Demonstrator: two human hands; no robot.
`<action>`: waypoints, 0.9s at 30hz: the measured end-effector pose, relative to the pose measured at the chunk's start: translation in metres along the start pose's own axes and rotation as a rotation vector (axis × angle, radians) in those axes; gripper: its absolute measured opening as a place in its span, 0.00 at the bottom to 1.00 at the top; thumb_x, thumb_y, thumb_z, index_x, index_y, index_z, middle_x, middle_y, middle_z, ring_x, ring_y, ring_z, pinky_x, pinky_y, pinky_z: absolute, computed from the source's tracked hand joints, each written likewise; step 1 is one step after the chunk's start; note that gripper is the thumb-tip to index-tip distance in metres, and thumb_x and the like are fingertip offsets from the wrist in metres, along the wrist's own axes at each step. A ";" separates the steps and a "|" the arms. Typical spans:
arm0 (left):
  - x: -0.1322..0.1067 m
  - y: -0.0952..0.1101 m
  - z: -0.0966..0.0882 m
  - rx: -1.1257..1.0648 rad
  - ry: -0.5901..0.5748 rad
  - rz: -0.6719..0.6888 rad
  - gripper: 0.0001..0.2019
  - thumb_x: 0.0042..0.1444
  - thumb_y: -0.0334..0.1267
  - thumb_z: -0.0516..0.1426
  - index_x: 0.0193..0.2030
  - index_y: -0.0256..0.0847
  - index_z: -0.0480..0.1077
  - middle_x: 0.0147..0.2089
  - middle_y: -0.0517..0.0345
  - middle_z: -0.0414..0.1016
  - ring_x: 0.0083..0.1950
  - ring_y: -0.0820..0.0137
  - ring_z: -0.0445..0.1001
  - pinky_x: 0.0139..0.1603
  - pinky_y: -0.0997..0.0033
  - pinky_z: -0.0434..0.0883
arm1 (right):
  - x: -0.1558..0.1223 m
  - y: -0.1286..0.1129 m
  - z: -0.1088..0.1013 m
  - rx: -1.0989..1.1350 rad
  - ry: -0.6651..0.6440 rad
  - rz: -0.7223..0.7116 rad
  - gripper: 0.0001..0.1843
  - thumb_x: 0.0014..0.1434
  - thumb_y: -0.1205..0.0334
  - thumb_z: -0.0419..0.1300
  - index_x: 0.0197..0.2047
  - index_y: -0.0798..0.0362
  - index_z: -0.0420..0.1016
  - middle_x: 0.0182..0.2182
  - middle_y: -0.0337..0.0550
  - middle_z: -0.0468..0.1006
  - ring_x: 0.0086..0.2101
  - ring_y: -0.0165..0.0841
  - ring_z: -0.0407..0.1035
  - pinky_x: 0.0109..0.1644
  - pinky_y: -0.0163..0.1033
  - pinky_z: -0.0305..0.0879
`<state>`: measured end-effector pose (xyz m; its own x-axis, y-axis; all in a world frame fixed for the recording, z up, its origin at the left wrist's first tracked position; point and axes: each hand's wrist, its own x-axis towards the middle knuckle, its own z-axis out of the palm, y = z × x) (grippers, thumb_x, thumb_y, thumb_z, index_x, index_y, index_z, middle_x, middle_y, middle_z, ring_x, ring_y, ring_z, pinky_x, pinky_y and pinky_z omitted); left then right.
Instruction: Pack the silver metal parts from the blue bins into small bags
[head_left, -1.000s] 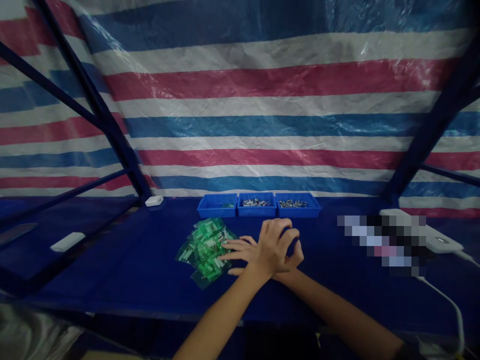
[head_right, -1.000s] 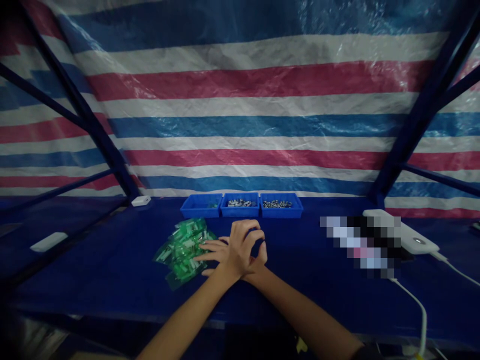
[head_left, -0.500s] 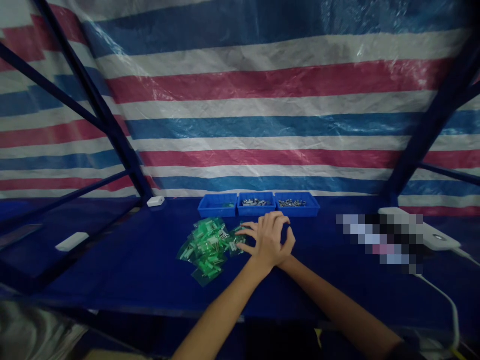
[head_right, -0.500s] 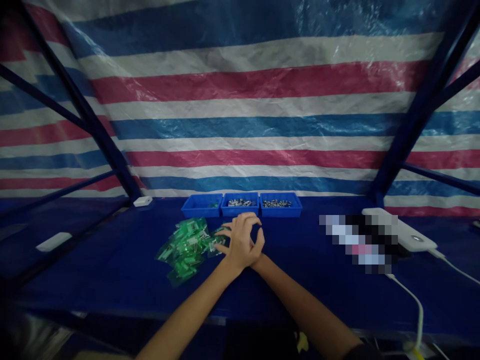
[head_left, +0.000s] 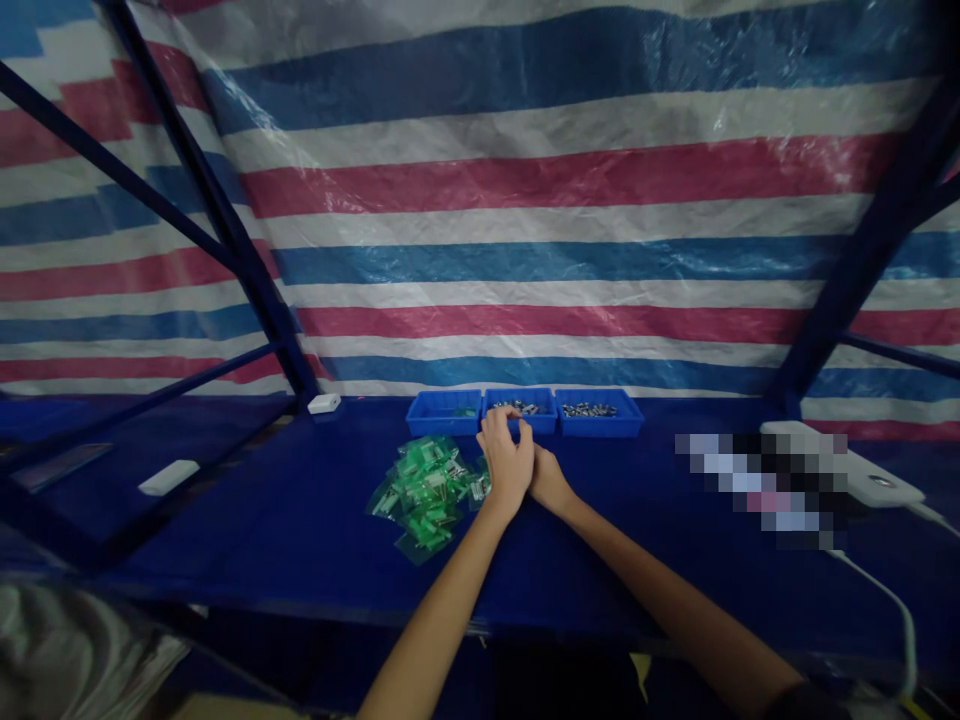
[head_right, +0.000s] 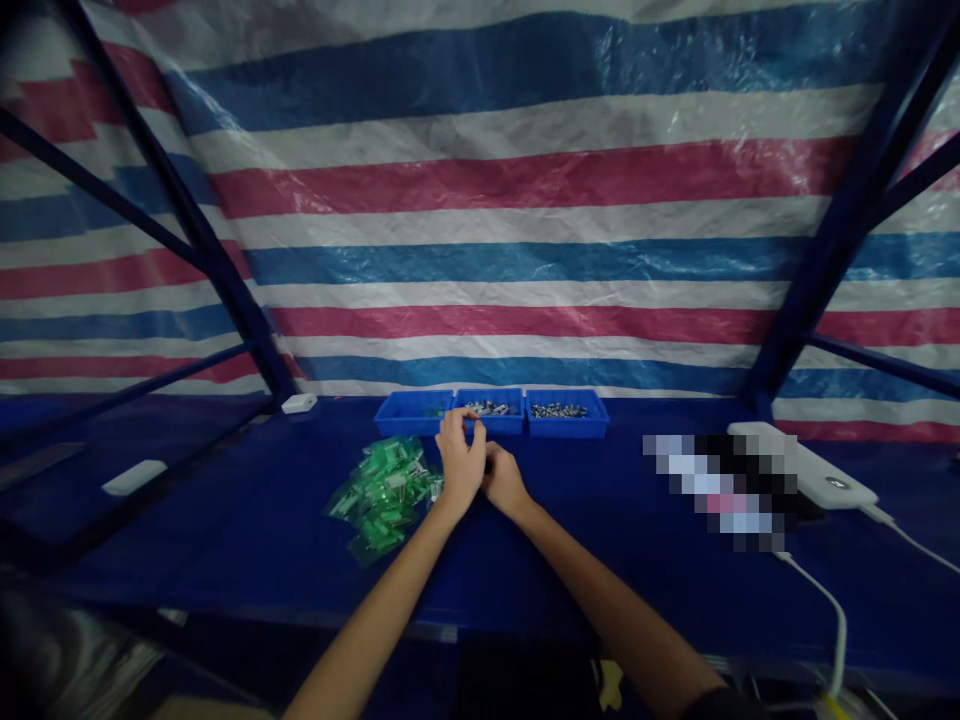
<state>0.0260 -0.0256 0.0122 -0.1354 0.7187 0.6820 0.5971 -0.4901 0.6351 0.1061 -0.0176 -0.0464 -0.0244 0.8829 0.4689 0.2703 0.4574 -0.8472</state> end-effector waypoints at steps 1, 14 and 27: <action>0.001 -0.004 0.000 0.003 0.000 -0.018 0.05 0.56 0.32 0.50 0.38 0.43 0.63 0.40 0.57 0.68 0.46 0.64 0.66 0.48 0.60 0.59 | 0.001 -0.001 -0.002 -0.012 0.006 -0.009 0.08 0.45 0.66 0.58 0.31 0.55 0.76 0.31 0.45 0.79 0.32 0.36 0.72 0.36 0.38 0.68; 0.013 -0.022 0.005 -0.433 -0.157 -0.185 0.13 0.53 0.45 0.57 0.42 0.40 0.69 0.30 0.59 0.73 0.32 0.70 0.71 0.38 0.71 0.68 | 0.020 -0.025 -0.035 0.387 0.370 0.226 0.28 0.42 0.52 0.65 0.47 0.54 0.73 0.33 0.44 0.78 0.35 0.35 0.73 0.39 0.38 0.70; 0.017 -0.021 0.000 -0.451 -0.261 -0.045 0.13 0.48 0.36 0.60 0.42 0.40 0.70 0.43 0.53 0.76 0.46 0.65 0.73 0.50 0.65 0.67 | 0.021 -0.016 -0.039 0.168 0.289 -0.043 0.07 0.48 0.58 0.61 0.29 0.52 0.77 0.39 0.46 0.78 0.43 0.38 0.71 0.43 0.41 0.67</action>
<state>0.0111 -0.0025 0.0103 0.0826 0.8148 0.5738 0.1874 -0.5782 0.7941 0.1390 -0.0100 -0.0132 0.2479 0.8071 0.5358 0.1120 0.5255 -0.8434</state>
